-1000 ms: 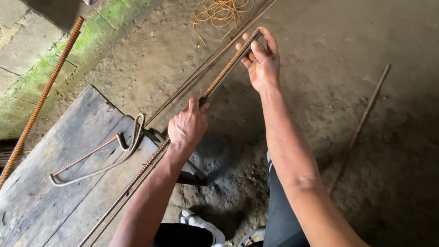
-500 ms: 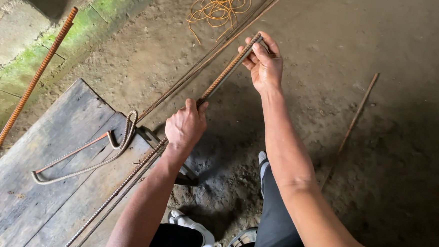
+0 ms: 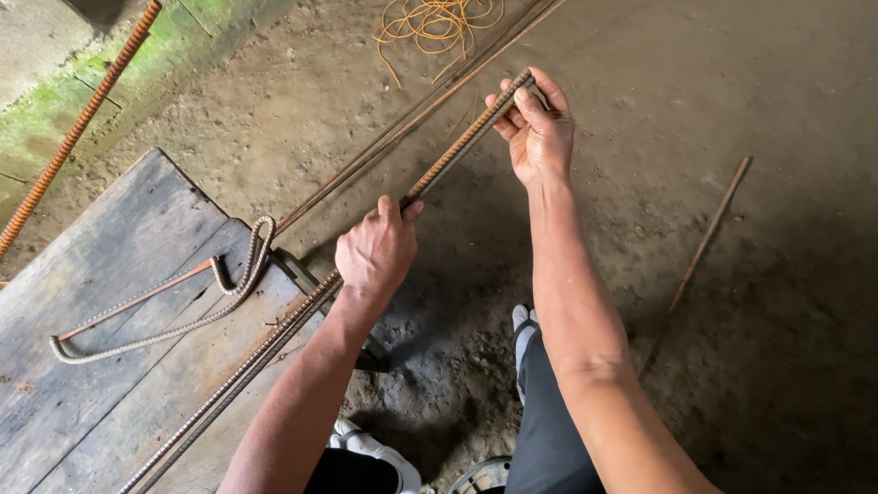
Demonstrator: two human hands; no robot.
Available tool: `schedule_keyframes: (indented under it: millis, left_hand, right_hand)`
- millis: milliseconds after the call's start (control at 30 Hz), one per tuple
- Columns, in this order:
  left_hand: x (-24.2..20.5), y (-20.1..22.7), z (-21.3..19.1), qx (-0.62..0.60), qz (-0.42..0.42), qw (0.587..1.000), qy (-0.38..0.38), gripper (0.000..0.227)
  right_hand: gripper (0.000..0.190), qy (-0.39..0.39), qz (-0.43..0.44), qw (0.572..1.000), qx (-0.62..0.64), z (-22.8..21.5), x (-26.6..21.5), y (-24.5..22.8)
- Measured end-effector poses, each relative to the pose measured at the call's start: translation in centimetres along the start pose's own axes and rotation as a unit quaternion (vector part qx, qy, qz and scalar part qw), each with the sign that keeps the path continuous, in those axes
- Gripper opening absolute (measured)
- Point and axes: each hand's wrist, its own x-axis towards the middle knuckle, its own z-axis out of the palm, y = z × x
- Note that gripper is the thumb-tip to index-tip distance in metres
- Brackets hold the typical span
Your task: Sawing a metal rebar with a manual hacksaw on a wooden workbench in a workshop.
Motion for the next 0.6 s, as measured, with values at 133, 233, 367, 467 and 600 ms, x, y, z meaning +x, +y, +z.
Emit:
schedule_keyframes:
  millis: [133,233,367,467,600]
  left_hand:
    - [0.2,0.0,-0.4,-0.014,-0.017,0.998,-0.053,0.051]
    - [0.4,0.2,-1.2,-0.025,-0.022,0.997,-0.072,0.051]
    - [0.6,0.7,-2.8,-0.048,-0.037,0.991,-0.119,0.053]
    - [0.4,1.0,-3.7,-0.058,-0.04,0.991,-0.115,0.05]
    - [0.5,0.8,-3.2,-0.052,-0.029,0.993,-0.1,0.049]
  right_hand:
    - [0.031,0.004,-0.012,1.0,0.003,0.4,-0.1,0.3]
    - [0.028,-0.009,-0.033,0.999,-0.006,0.6,-0.2,0.3]
    - [0.024,-0.04,-0.046,0.997,-0.051,0.8,-0.5,-0.4]
    - [0.024,-0.047,-0.054,0.996,-0.062,0.9,-0.6,-0.7]
    - [0.024,-0.044,-0.058,0.995,-0.074,0.6,-0.4,-0.2]
